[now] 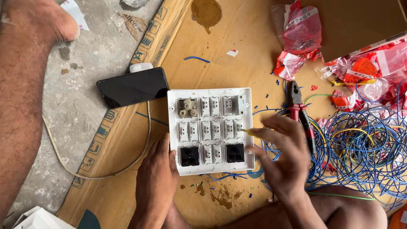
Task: The person prepares a switchboard by stripping insulation from a wire with pliers and threading it through the switch terminals. They then cut the wire to length and use a screwdriver to tighten the terminal screws.
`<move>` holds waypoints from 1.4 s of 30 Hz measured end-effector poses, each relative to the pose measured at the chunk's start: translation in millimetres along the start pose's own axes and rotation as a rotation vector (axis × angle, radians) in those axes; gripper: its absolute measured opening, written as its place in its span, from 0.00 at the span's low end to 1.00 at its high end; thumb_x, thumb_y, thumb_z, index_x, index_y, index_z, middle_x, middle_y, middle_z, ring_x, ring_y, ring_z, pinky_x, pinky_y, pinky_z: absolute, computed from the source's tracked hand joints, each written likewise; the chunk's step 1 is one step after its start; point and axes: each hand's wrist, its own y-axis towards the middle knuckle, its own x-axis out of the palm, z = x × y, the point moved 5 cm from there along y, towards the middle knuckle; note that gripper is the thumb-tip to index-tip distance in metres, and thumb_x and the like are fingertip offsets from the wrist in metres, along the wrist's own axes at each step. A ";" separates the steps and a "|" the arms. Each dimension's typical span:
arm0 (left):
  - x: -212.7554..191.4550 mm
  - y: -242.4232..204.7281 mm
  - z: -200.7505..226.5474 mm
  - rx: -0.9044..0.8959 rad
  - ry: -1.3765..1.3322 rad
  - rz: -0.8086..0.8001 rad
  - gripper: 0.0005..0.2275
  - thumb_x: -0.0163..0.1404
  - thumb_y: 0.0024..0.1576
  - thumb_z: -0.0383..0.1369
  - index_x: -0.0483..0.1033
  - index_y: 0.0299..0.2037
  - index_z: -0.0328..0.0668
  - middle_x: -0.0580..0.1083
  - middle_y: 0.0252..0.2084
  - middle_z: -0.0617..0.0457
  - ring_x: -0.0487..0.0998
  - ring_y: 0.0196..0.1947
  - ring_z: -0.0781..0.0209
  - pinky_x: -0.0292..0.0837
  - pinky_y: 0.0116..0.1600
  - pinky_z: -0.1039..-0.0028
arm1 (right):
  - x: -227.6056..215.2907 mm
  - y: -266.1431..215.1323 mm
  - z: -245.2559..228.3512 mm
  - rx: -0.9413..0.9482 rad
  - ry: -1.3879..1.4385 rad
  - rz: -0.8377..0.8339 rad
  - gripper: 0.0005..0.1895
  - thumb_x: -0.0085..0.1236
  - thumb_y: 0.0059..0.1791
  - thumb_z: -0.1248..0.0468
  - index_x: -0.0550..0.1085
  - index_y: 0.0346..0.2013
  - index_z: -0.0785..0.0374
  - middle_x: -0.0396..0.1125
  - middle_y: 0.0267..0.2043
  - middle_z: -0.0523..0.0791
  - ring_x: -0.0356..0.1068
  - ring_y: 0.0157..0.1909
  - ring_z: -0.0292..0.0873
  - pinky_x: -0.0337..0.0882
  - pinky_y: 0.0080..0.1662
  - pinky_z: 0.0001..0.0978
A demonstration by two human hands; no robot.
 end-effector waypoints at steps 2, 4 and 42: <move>0.5 -0.8 -0.5 0.005 -0.006 0.011 0.23 0.48 0.58 0.30 0.66 0.66 0.38 0.74 0.54 0.42 0.78 0.50 0.43 0.74 0.51 0.58 | -1.2 -9.7 6.5 0.009 -0.036 0.025 0.13 0.61 0.46 0.73 0.74 0.45 0.64 0.71 0.49 0.56 0.74 0.51 0.53 0.73 0.51 0.35; 0.5 0.7 0.6 0.017 0.026 0.003 0.22 0.48 0.58 0.29 0.65 0.64 0.36 0.74 0.55 0.41 0.78 0.50 0.43 0.74 0.52 0.59 | -2.9 -11.4 12.1 0.085 -0.013 0.041 0.13 0.56 0.52 0.76 0.74 0.50 0.63 0.74 0.50 0.52 0.76 0.53 0.51 0.74 0.53 0.33; -72.6 -21.6 31.9 0.181 0.107 0.139 0.26 0.50 0.54 0.31 0.64 0.64 0.29 0.68 0.61 0.37 0.74 0.55 0.43 0.69 0.58 0.60 | -7.7 -6.1 6.2 0.139 0.015 -0.065 0.21 0.58 0.51 0.75 0.76 0.59 0.62 0.67 0.62 0.51 0.71 0.61 0.47 0.71 0.59 0.37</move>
